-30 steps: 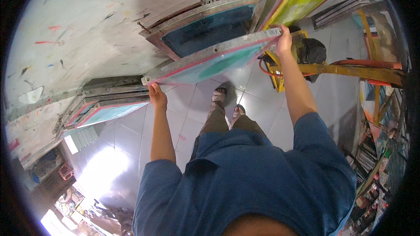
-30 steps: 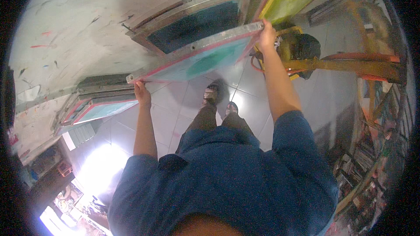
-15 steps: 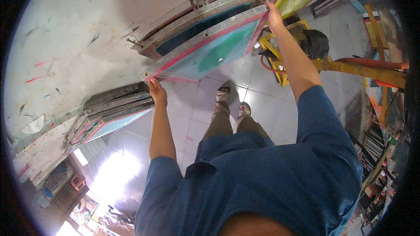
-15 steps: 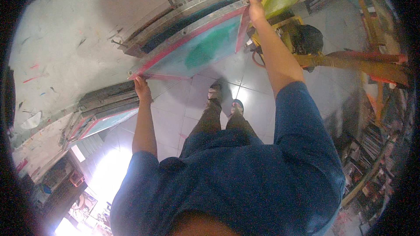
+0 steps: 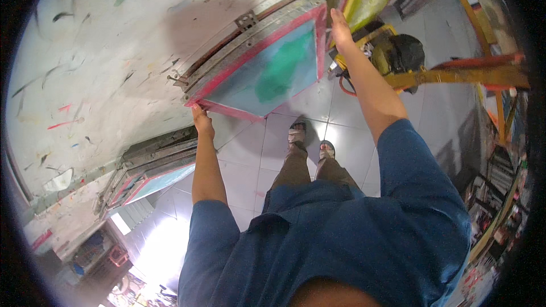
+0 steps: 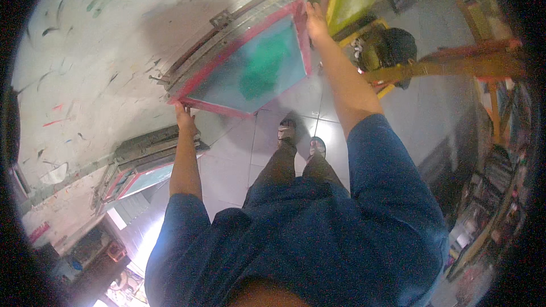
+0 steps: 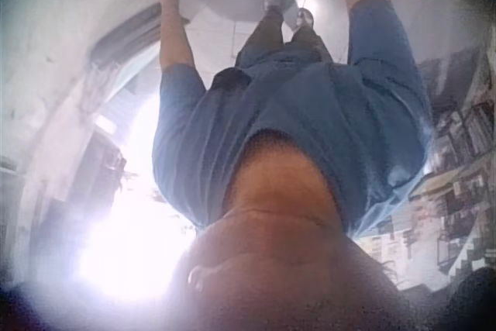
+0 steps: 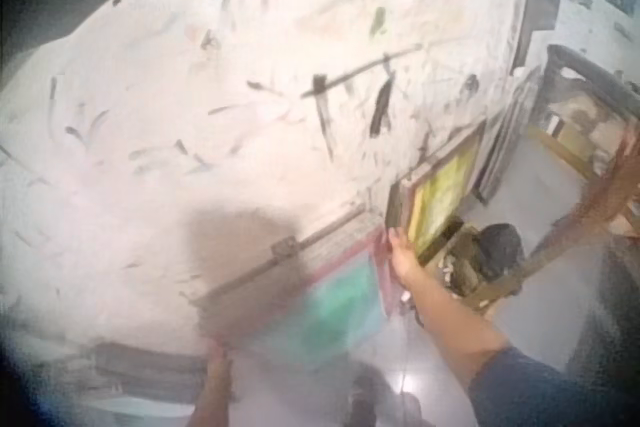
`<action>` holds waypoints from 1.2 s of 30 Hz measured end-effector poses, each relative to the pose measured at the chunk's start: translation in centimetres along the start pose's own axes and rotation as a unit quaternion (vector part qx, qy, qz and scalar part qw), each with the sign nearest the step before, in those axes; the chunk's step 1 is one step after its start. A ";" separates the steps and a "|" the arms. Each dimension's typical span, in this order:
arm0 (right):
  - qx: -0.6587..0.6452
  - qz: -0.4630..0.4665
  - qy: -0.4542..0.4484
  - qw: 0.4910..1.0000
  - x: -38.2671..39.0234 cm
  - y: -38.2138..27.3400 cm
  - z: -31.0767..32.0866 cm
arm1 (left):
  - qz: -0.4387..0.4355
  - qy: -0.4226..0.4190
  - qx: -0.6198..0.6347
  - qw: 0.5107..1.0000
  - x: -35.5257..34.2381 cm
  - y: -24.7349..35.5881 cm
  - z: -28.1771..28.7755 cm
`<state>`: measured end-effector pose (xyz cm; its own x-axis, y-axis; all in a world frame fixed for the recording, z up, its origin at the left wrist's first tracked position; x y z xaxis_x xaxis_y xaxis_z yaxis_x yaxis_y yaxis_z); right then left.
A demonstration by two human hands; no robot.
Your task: The person prepares a screen printing frame with green ink, spreads the ink evenly using a squeegee, and then prints the ink onto a red fabric. The person handles the screen printing frame, ink, squeegee, and fabric.
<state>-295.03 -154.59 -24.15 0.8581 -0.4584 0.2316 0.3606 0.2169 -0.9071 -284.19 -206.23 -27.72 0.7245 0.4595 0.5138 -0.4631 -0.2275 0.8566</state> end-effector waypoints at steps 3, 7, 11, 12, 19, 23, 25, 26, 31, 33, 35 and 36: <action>-0.083 -0.058 -0.018 0.995 4.6 2.4 2.5 | -0.021 0.032 -0.058 0.998 0.6 -1.1 0.0; -0.287 -0.183 -0.112 0.934 17.2 3.5 7.9 | -0.086 -0.049 -0.340 0.935 0.3 -8.0 4.0; 0.140 -0.097 -0.030 0.985 28.4 9.6 18.0 | -0.024 -0.148 -0.564 0.812 4.0 -15.5 4.7; 0.231 -0.109 -0.051 0.965 31.7 9.6 20.6 | -0.006 -0.267 -0.637 0.723 5.9 -17.5 3.1; 0.124 -0.277 0.210 0.929 55.0 23.0 36.5 | -0.121 -0.464 -0.770 0.420 16.1 -25.8 -8.4; 0.089 -0.385 0.402 0.826 71.1 30.8 43.5 | -0.153 -0.574 -0.678 0.434 28.6 -31.7 -21.0; 0.024 -0.393 0.428 0.814 75.6 32.0 45.6 | -0.023 -0.538 -0.618 0.572 31.6 -33.3 -25.3; -0.005 -0.400 0.436 0.806 77.9 32.3 46.4 | -0.114 -0.584 -0.632 0.497 34.2 -33.8 -28.0; -0.002 -0.510 0.464 0.724 86.3 37.9 49.7 | -0.104 -0.660 -0.527 0.525 54.9 -40.0 -38.2; -0.032 -0.457 0.466 0.757 85.0 41.0 51.3 | -0.121 -0.673 -0.538 0.492 57.9 -41.9 -39.6; -0.100 -0.444 0.447 0.770 83.4 42.6 54.1 | -0.136 -0.675 -0.568 0.451 59.4 -43.9 -40.5; -0.131 -0.436 0.434 0.777 82.3 42.8 55.9 | -0.144 -0.663 -0.603 0.420 59.1 -44.9 -40.9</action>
<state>-188.53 -134.87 -24.31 -0.2829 -0.7658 0.5775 0.4815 -0.6341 -0.6050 -241.43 -133.77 -37.72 0.1166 -0.7447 0.6571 0.3998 0.6409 0.6553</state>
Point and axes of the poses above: each hand's wrist, its own x-axis away from the middle knuckle, its own z-axis out of the back of the hand, y = z × x, the point moved 6 cm from there along -x, towards the middle knuckle, and after that the axes turned 13 degrees about x, right-handed, at the moved point
